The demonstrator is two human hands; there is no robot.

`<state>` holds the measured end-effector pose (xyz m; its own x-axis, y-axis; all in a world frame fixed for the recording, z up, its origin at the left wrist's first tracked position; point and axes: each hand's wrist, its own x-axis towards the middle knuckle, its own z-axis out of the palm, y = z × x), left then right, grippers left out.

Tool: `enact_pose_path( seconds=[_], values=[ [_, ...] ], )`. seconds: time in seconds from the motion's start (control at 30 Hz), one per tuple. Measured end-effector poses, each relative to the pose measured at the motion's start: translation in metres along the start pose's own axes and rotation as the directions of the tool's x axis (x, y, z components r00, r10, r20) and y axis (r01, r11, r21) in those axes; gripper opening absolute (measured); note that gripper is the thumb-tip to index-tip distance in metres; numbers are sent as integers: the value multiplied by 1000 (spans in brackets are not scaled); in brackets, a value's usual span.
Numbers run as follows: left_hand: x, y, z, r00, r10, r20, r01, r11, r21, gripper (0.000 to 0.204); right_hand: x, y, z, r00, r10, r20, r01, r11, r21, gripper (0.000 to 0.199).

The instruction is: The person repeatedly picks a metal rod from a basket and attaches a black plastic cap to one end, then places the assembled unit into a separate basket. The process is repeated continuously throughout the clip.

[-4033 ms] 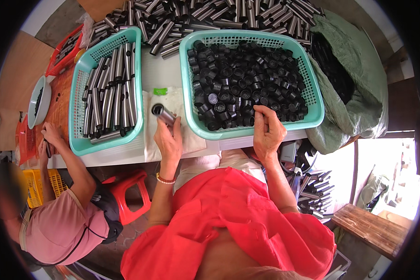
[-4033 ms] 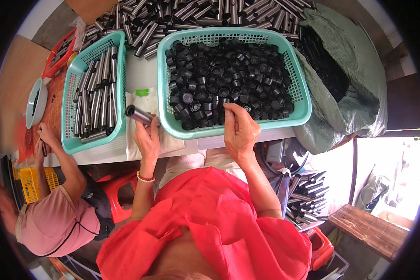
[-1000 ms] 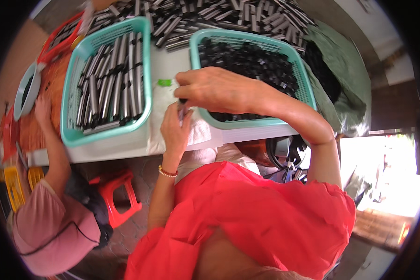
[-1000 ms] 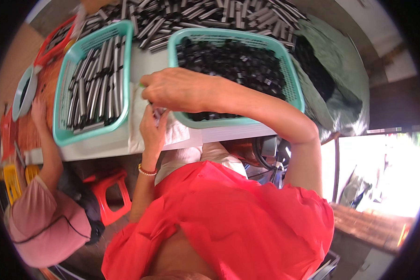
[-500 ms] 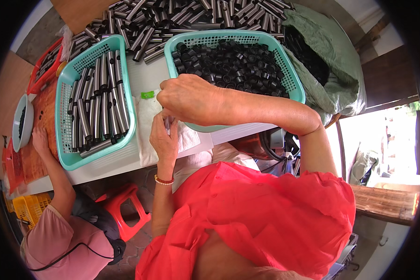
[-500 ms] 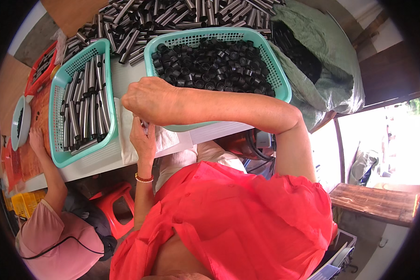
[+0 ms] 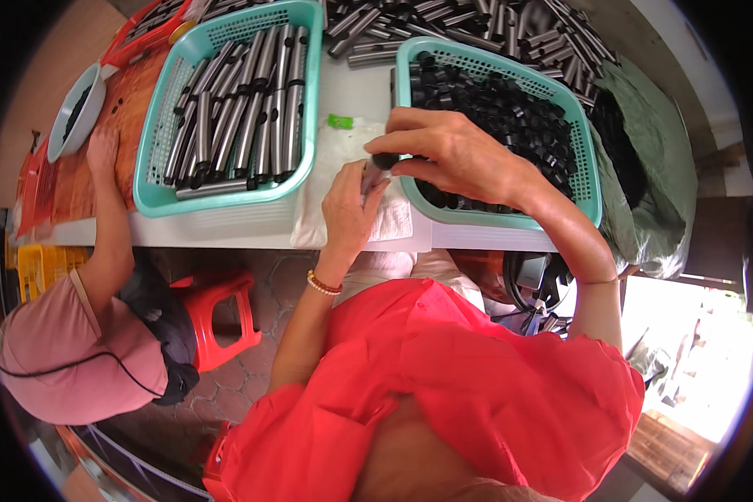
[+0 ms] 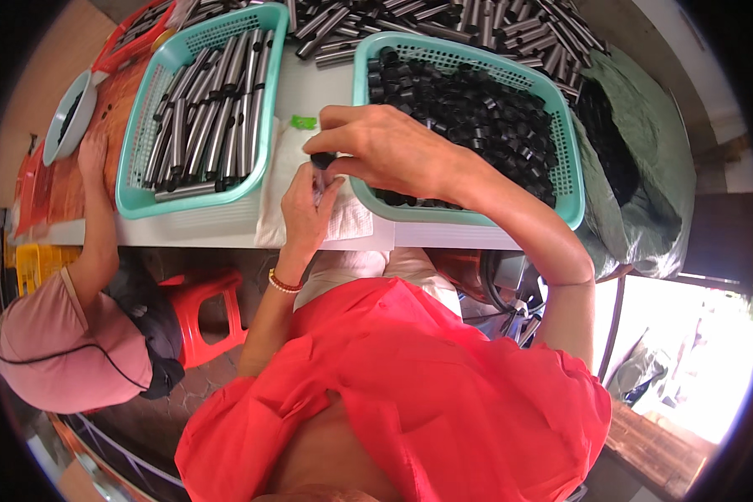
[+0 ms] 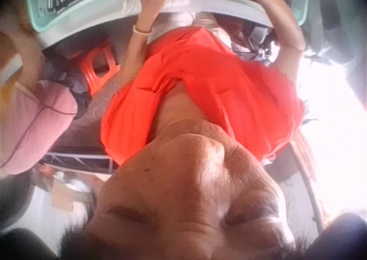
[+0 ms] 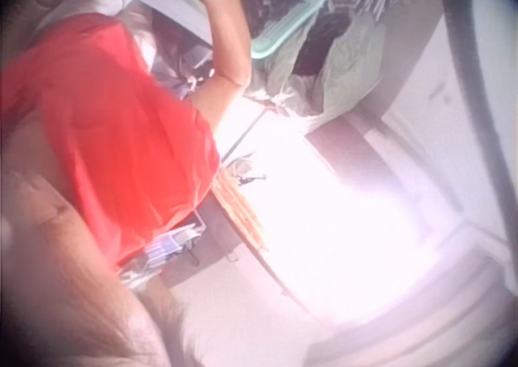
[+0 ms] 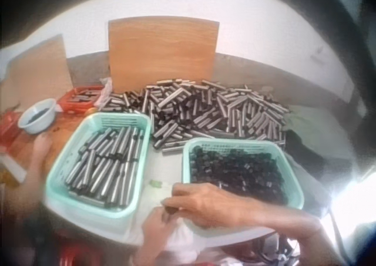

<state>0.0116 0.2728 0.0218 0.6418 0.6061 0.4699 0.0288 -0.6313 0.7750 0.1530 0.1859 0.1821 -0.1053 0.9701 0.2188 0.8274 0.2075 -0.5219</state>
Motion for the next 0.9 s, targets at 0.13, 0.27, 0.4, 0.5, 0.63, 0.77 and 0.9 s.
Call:
enact_pose_path(
  seconds=[0.13, 0.27, 0.4, 0.5, 0.63, 0.77, 0.9],
  values=[
    [-1, 0, -5, 995, -49, 85, 42, 996, 83, 31, 5, 0, -2, 999, 3, 52, -3, 1000, 5, 32],
    [-2, -1, -6, 996, -42, 84, 36, 997, 66, 31, 8, 1, -2, 997, -30, 77, 32, 999, -21, 30],
    [2, 0, -12, 988, -66, 143, 64, 998, 20, 29, 9, 0, -4, 993, -31, 113, 38, 997, -66, 30],
    [12, 4, -20, 953, -146, 265, 141, 989, 36, 27, 7, 2, 2, 994, -38, 98, 47, 994, -97, 31],
    [17, -5, -14, 973, -46, 228, 68, 994, -89, 25, 1, 2, 5, 995, -92, 33, 95, 988, -124, 32],
    [29, 27, -45, 930, -23, 367, 130, 954, -270, 28, -10, -15, -18, 997, -69, -24, 70, 997, 45, 29],
    [27, 49, -73, 617, 54, 785, 577, 647, -498, 31, -28, -38, -31, 986, -169, -4, 161, 933, 322, 31]
  ],
)
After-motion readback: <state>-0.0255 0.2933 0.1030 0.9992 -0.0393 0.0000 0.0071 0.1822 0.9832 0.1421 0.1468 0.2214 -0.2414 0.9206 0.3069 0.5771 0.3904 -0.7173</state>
